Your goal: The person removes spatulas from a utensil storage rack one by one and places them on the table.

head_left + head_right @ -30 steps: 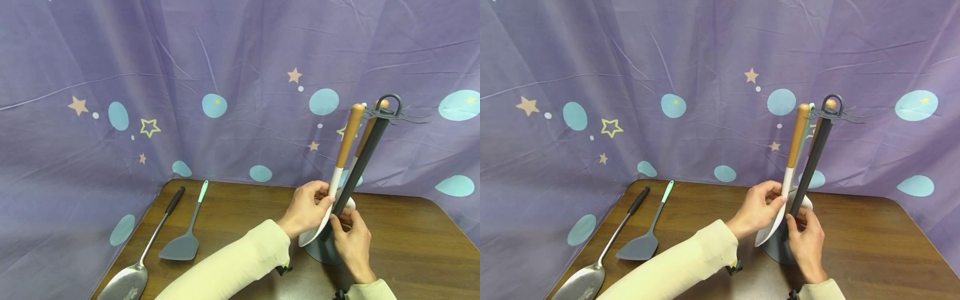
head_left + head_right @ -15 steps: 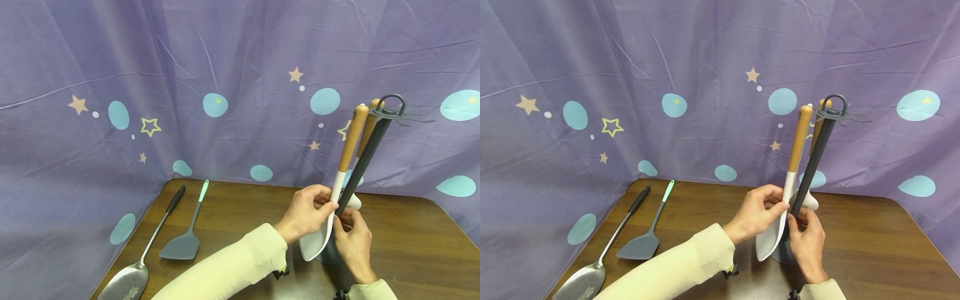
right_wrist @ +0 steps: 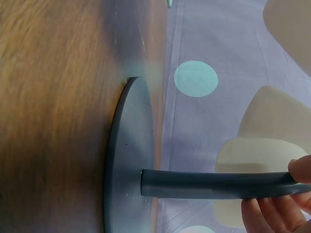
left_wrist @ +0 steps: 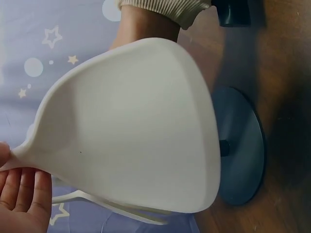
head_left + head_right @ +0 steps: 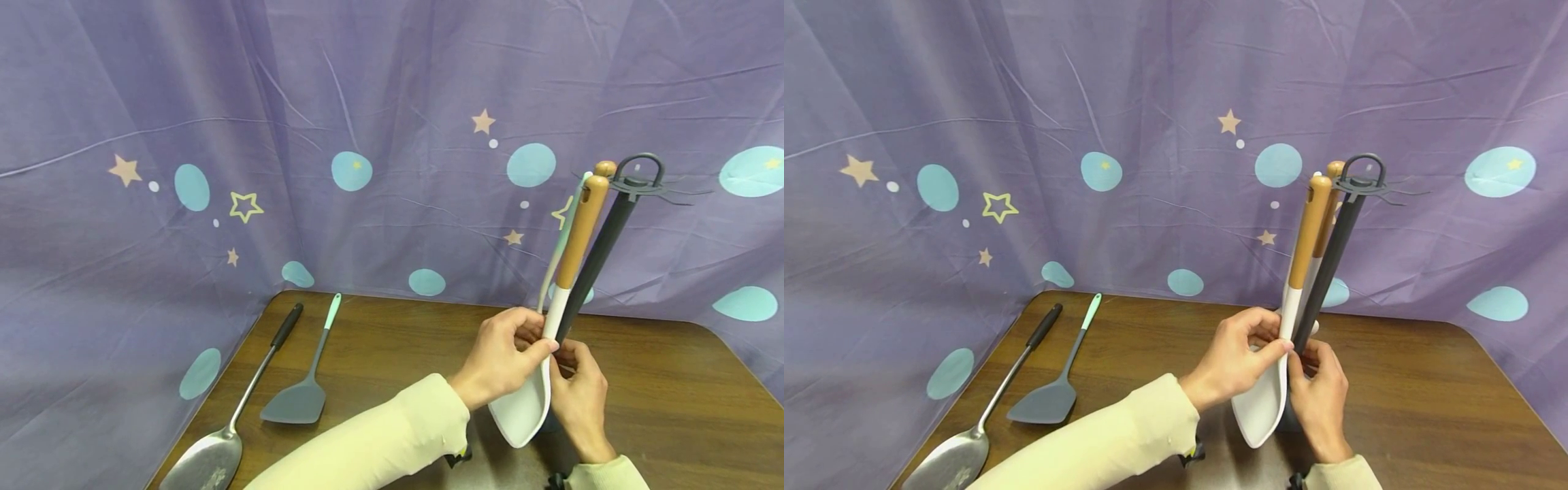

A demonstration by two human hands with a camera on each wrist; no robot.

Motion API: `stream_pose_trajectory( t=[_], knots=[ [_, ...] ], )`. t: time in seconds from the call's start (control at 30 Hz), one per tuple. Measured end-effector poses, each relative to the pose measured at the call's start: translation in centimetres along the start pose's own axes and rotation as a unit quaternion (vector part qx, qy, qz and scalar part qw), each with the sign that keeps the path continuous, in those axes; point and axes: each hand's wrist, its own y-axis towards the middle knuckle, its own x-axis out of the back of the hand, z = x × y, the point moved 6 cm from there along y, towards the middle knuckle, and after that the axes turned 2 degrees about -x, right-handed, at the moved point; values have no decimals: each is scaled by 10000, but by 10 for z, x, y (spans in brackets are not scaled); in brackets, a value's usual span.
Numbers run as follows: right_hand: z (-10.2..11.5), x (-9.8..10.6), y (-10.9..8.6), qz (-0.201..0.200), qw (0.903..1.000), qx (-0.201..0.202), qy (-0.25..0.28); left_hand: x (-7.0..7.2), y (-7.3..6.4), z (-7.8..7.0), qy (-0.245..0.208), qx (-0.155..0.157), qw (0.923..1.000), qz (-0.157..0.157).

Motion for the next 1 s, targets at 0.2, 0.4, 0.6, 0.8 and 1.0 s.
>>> stream_pose_trajectory(
  t=[0.2,0.4,0.6,0.8,1.0],
  knots=[
    [1,1,0,-22,9999,29,-113,1,-2,-6,89,-144,9998,-106],
    [1,2,-1,-16,9999,42,-104,1,-3,-9,229,-243,9994,-127],
    [0,1,-1,-1,9999,25,-108,3,-2,-11,326,-296,9988,-191],
    [0,0,-1,49,10000,29,-19,5,1,-13,271,-328,9988,-234],
    [0,1,0,24,10000,6,-32,7,2,-14,296,-310,9988,-255]
  ],
)
